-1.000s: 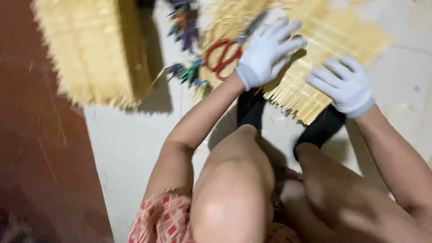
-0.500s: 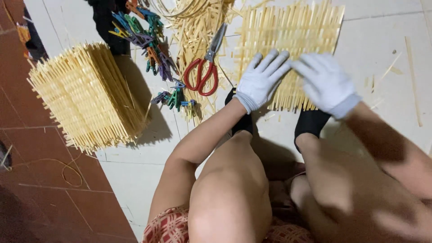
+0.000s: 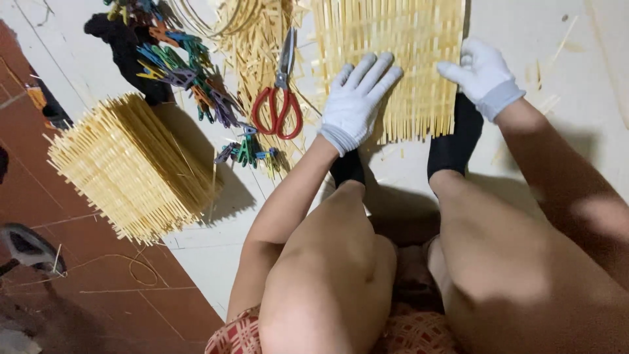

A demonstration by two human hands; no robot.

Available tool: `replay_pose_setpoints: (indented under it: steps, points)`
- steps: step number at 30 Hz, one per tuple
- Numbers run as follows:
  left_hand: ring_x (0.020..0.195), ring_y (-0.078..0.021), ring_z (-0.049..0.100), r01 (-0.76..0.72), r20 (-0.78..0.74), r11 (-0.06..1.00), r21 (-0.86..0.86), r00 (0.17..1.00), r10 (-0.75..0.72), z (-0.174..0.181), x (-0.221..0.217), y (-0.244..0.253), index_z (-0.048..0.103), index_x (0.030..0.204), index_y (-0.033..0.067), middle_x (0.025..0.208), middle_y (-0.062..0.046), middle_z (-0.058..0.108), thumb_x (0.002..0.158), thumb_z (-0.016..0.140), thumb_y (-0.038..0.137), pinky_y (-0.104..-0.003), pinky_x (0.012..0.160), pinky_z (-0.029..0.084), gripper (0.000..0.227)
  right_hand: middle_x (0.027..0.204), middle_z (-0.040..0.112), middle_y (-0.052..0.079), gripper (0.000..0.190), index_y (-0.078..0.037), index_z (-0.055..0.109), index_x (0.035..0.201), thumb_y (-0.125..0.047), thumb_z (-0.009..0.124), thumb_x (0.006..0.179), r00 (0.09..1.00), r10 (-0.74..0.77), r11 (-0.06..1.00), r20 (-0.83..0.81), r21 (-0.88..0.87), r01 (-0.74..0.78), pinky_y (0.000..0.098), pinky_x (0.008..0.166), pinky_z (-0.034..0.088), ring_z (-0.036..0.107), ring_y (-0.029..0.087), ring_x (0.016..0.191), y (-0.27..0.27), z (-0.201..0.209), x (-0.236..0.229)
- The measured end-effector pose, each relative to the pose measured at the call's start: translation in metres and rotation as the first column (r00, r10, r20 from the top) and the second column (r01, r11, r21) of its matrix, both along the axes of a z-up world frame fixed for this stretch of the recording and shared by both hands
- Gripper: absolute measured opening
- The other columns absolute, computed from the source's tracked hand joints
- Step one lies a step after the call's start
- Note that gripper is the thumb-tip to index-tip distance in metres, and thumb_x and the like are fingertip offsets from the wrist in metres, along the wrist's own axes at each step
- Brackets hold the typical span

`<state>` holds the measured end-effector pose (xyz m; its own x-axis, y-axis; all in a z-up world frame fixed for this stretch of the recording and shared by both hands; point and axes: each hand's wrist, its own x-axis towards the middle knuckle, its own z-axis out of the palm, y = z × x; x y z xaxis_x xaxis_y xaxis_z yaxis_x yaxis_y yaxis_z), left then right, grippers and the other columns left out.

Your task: The recorder uses scissors and clips to trim and assemble a circular woven bamboo base.

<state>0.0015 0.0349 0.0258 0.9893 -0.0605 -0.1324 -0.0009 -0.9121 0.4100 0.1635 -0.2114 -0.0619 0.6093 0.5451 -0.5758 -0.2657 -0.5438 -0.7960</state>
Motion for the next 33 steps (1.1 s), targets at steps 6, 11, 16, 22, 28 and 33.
replay_pose_setpoints:
  steps: [6,11,16,22,28,33]
  points:
    - [0.15,-0.0325,0.04,0.004,-0.003,1.0,-0.01,1.0,-0.004,0.006,0.003,0.0,0.042,0.157,0.0191,0.165,-0.008,0.037,0.085,0.064,0.011,-0.054,0.124,0.03,0.076,0.11,0.07,0.004,0.034,-0.004,0.061,0.133,-0.01,0.065,0.1,0.958,-0.092,0.987,-0.272,0.105,0.125,0.0252,0.075,0.057,0.068,0.009,0.092,0.011,0.019,0.003]
    - [0.15,-0.0321,0.041,-0.002,0.008,1.0,-0.025,1.0,0.002,0.007,0.005,0.001,0.043,0.156,0.0199,0.164,-0.008,0.038,0.088,0.064,0.013,-0.054,0.124,0.03,0.072,0.11,0.07,0.007,0.034,-0.002,0.061,0.134,-0.009,0.065,0.101,0.962,-0.095,0.988,-0.255,0.097,0.123,0.0272,0.077,0.056,0.068,0.011,0.092,0.008,0.01,0.003]
    - [0.15,-0.0321,0.041,-0.021,0.031,0.999,-0.03,0.999,0.022,-0.002,0.001,0.0,0.043,0.156,0.0214,0.164,-0.007,0.039,0.093,0.063,0.015,-0.054,0.124,0.029,0.066,0.109,0.071,0.008,0.032,0.001,0.06,0.132,-0.011,0.065,0.103,0.974,-0.082,0.993,-0.209,0.065,0.098,0.0268,0.077,0.057,0.068,0.012,0.092,0.009,0.009,0.001]
    - [0.15,-0.0302,0.041,-0.004,0.056,1.0,-0.024,0.998,0.006,-0.003,-0.003,0.002,0.042,0.158,0.0223,0.165,-0.006,0.038,0.094,0.061,0.014,-0.052,0.125,0.029,0.067,0.105,0.069,0.012,0.037,0.004,0.061,0.128,-0.015,0.074,0.1,0.986,-0.005,0.998,0.166,-0.062,0.016,0.0333,0.077,0.054,0.065,0.018,0.09,0.018,0.04,-0.009]
    - [0.155,-0.0277,0.037,0.021,0.143,0.999,-0.027,0.99,-0.017,-0.038,-0.023,0.005,0.044,0.157,0.0301,0.166,0.001,0.038,0.104,0.06,0.023,-0.052,0.129,0.026,0.056,0.121,0.063,0.017,0.041,-0.002,0.065,0.126,-0.009,0.074,0.088,0.278,0.37,0.898,0.886,-0.265,-0.35,0.0441,0.101,0.047,0.059,0.032,0.116,0.039,0.093,-0.022]
    - [0.158,-0.0311,0.03,0.09,0.047,0.996,0.023,0.995,-0.091,-0.015,-0.016,0.006,0.037,0.163,0.0232,0.169,-0.005,0.034,0.108,0.052,0.054,-0.055,0.13,0.018,0.065,0.142,0.048,0.016,0.075,-0.006,0.057,0.14,-0.04,0.081,0.079,0.349,0.515,0.79,0.783,-0.275,-0.548,0.0526,0.118,0.039,0.045,0.039,0.134,0.034,0.088,-0.032]
